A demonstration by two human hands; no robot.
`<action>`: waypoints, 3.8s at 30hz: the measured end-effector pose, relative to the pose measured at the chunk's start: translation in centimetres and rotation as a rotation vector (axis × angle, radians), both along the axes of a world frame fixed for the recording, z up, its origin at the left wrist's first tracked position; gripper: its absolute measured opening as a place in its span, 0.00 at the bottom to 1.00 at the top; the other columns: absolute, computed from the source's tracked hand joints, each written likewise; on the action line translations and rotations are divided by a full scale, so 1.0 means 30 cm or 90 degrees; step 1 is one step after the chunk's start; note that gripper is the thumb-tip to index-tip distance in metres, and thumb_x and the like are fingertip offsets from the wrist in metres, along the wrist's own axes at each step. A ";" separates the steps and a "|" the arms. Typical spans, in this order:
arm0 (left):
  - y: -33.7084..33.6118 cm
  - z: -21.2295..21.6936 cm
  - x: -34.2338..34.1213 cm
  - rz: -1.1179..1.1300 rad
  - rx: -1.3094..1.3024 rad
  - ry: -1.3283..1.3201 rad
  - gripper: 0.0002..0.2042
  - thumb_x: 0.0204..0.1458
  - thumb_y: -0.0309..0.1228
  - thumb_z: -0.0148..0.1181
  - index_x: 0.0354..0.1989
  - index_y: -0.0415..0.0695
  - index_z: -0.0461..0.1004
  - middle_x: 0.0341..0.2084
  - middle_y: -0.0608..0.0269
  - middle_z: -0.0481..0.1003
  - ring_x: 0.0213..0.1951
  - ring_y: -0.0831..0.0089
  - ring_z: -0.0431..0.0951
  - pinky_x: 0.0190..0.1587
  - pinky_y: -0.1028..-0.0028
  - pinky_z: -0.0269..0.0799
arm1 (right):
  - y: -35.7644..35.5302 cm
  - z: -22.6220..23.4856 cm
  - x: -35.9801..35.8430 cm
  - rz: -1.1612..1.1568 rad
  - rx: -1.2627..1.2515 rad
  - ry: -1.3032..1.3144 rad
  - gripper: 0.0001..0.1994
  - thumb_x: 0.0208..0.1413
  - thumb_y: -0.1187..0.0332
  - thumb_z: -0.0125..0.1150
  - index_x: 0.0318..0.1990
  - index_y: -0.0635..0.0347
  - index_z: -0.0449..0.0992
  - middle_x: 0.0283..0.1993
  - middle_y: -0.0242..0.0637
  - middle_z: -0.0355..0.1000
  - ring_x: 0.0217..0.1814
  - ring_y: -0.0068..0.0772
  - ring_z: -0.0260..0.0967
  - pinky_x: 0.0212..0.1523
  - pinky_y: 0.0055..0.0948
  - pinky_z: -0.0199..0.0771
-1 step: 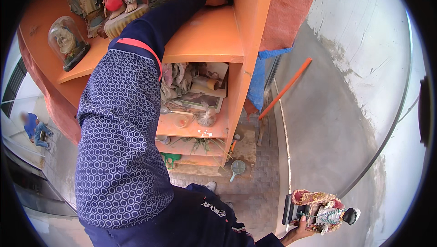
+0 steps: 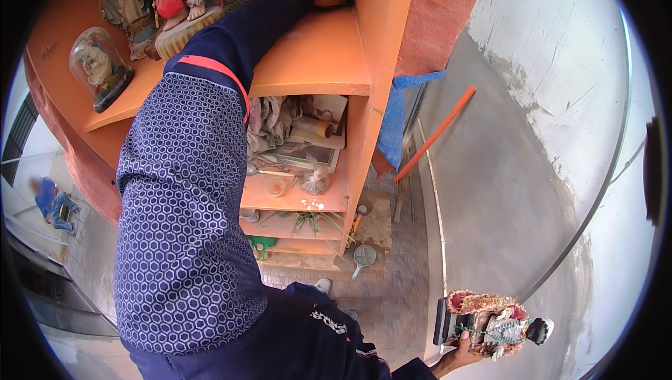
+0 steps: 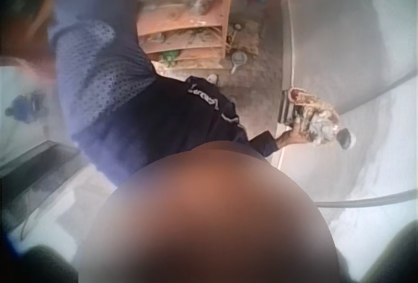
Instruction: The person wipes several small decorative figurines and a shelf with a dark cloth. They pick up each figurine, wipe it, and place it back on the shelf. The person also wipes the shelf surface between items.
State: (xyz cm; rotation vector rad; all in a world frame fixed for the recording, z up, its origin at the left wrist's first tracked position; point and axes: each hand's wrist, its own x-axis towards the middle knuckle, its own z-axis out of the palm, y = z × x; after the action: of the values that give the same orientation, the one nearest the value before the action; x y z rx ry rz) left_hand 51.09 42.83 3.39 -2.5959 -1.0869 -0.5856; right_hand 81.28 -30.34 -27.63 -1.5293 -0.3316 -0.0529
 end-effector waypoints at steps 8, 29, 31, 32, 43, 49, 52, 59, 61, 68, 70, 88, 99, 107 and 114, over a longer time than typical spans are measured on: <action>0.121 -0.023 0.116 0.126 0.035 -0.045 0.20 0.53 0.46 0.60 0.48 0.45 0.79 0.43 0.52 0.80 0.48 0.56 0.79 0.51 0.61 0.73 | -0.237 -0.083 -0.072 -0.129 -0.053 -0.018 0.37 0.41 0.74 0.70 0.60 0.77 0.60 0.51 0.51 0.70 0.44 0.40 0.72 0.42 0.31 0.78; -0.153 0.070 0.018 -0.114 -0.170 0.094 0.15 0.57 0.32 0.57 0.51 0.39 0.77 0.44 0.52 0.80 0.46 0.62 0.79 0.52 0.67 0.71 | -0.151 -0.010 -0.171 -0.020 0.069 -0.021 0.38 0.40 0.70 0.72 0.59 0.76 0.62 0.53 0.49 0.69 0.50 0.39 0.70 0.54 0.35 0.72; -0.294 0.090 0.015 -0.168 -0.184 0.120 0.15 0.58 0.31 0.57 0.51 0.39 0.77 0.44 0.52 0.80 0.46 0.63 0.79 0.52 0.67 0.71 | -0.125 -0.010 -0.153 -0.017 0.084 0.009 0.40 0.40 0.70 0.70 0.63 0.72 0.58 0.53 0.50 0.69 0.48 0.39 0.71 0.50 0.33 0.74; -0.375 0.091 0.008 -0.198 -0.186 0.130 0.15 0.58 0.30 0.57 0.51 0.38 0.77 0.44 0.52 0.80 0.46 0.63 0.79 0.52 0.68 0.71 | -0.113 -0.008 -0.133 0.007 0.079 0.003 0.40 0.40 0.70 0.70 0.63 0.72 0.58 0.52 0.50 0.69 0.45 0.38 0.72 0.43 0.31 0.76; -1.103 0.128 -0.063 -0.307 -0.258 0.066 0.13 0.61 0.30 0.55 0.51 0.39 0.78 0.38 0.61 0.72 0.45 0.67 0.73 0.50 0.72 0.67 | -0.218 -0.018 0.022 0.170 0.050 0.035 0.49 0.37 0.65 0.75 0.66 0.72 0.52 0.57 0.50 0.65 0.52 0.40 0.70 0.52 0.34 0.75; -1.032 0.200 -0.172 -0.180 -0.311 -0.172 0.16 0.62 0.36 0.56 0.54 0.43 0.76 0.41 0.60 0.78 0.41 0.66 0.79 0.46 0.71 0.75 | -0.280 -0.022 0.027 0.146 0.027 0.039 0.43 0.37 0.65 0.73 0.61 0.73 0.58 0.48 0.47 0.69 0.40 0.35 0.72 0.35 0.28 0.77; -0.945 0.286 -0.242 -0.129 -0.259 -0.425 0.11 0.59 0.28 0.58 0.45 0.35 0.79 0.34 0.58 0.81 0.33 0.66 0.79 0.37 0.66 0.74 | -0.334 -0.035 0.039 0.154 -0.001 0.090 0.46 0.36 0.65 0.74 0.63 0.74 0.56 0.51 0.48 0.68 0.43 0.36 0.73 0.38 0.28 0.78; -0.631 0.147 -0.269 0.218 -0.130 -0.013 0.23 0.60 0.42 0.56 0.61 0.46 0.70 0.55 0.49 0.74 0.52 0.55 0.77 0.55 0.64 0.71 | -0.346 -0.087 0.050 0.025 0.073 -0.005 0.38 0.39 0.65 0.72 0.58 0.72 0.62 0.42 0.46 0.71 0.28 0.30 0.70 0.19 0.25 0.71; -0.536 0.031 -0.279 0.177 -0.076 0.088 0.22 0.60 0.41 0.54 0.62 0.50 0.70 0.59 0.51 0.70 0.60 0.54 0.70 0.61 0.61 0.65 | -0.330 -0.076 0.024 -0.008 0.076 -0.018 0.38 0.39 0.65 0.72 0.58 0.72 0.62 0.43 0.46 0.71 0.30 0.30 0.71 0.21 0.24 0.72; -0.328 0.042 -0.292 0.077 -0.164 0.001 0.19 0.61 0.27 0.54 0.61 0.43 0.70 0.54 0.59 0.75 0.54 0.68 0.74 0.55 0.74 0.66 | -0.290 -0.004 -0.039 -0.014 0.036 0.057 0.39 0.39 0.64 0.71 0.59 0.73 0.61 0.48 0.46 0.70 0.40 0.33 0.71 0.35 0.26 0.76; -0.408 0.032 -0.261 0.010 -0.187 -0.024 0.18 0.61 0.29 0.55 0.60 0.45 0.72 0.51 0.61 0.77 0.51 0.71 0.75 0.54 0.75 0.67 | -0.272 -0.016 -0.028 -0.013 0.052 0.038 0.38 0.40 0.65 0.71 0.59 0.72 0.61 0.48 0.46 0.70 0.38 0.32 0.71 0.31 0.25 0.75; -0.327 0.032 -0.257 0.098 -0.083 0.133 0.19 0.62 0.35 0.52 0.60 0.44 0.71 0.54 0.49 0.74 0.55 0.56 0.74 0.58 0.64 0.67 | -0.338 -0.030 -0.002 -0.018 0.005 0.028 0.43 0.39 0.73 0.69 0.65 0.73 0.54 0.56 0.51 0.65 0.47 0.38 0.70 0.42 0.30 0.76; 0.096 -0.054 0.015 0.094 -0.036 0.106 0.21 0.63 0.41 0.43 0.58 0.45 0.73 0.56 0.50 0.73 0.58 0.56 0.72 0.61 0.59 0.65 | -0.376 -0.004 -0.111 -0.129 -0.008 0.034 0.44 0.38 0.73 0.71 0.65 0.74 0.54 0.59 0.54 0.64 0.52 0.42 0.69 0.48 0.35 0.75; -0.318 0.030 -0.008 -0.025 -0.224 -0.031 0.18 0.56 0.31 0.55 0.56 0.44 0.75 0.54 0.56 0.75 0.57 0.62 0.73 0.62 0.66 0.63 | -0.294 -0.056 -0.035 -0.040 0.019 -0.017 0.42 0.39 0.64 0.73 0.62 0.74 0.59 0.55 0.49 0.67 0.49 0.39 0.71 0.45 0.33 0.78; -0.875 0.037 -0.091 -0.176 -0.295 -0.036 0.15 0.61 0.31 0.57 0.53 0.38 0.75 0.48 0.60 0.78 0.50 0.74 0.75 0.56 0.72 0.70 | -0.213 0.009 0.036 0.049 0.081 -0.028 0.40 0.39 0.66 0.70 0.60 0.70 0.59 0.44 0.44 0.70 0.30 0.28 0.69 0.20 0.23 0.71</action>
State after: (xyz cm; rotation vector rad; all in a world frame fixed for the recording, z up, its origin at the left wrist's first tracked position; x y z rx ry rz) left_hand 48.35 16.57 4.49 -3.1850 -0.9801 -0.5156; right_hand 82.35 -36.74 -27.35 -1.3907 -0.4137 -0.0462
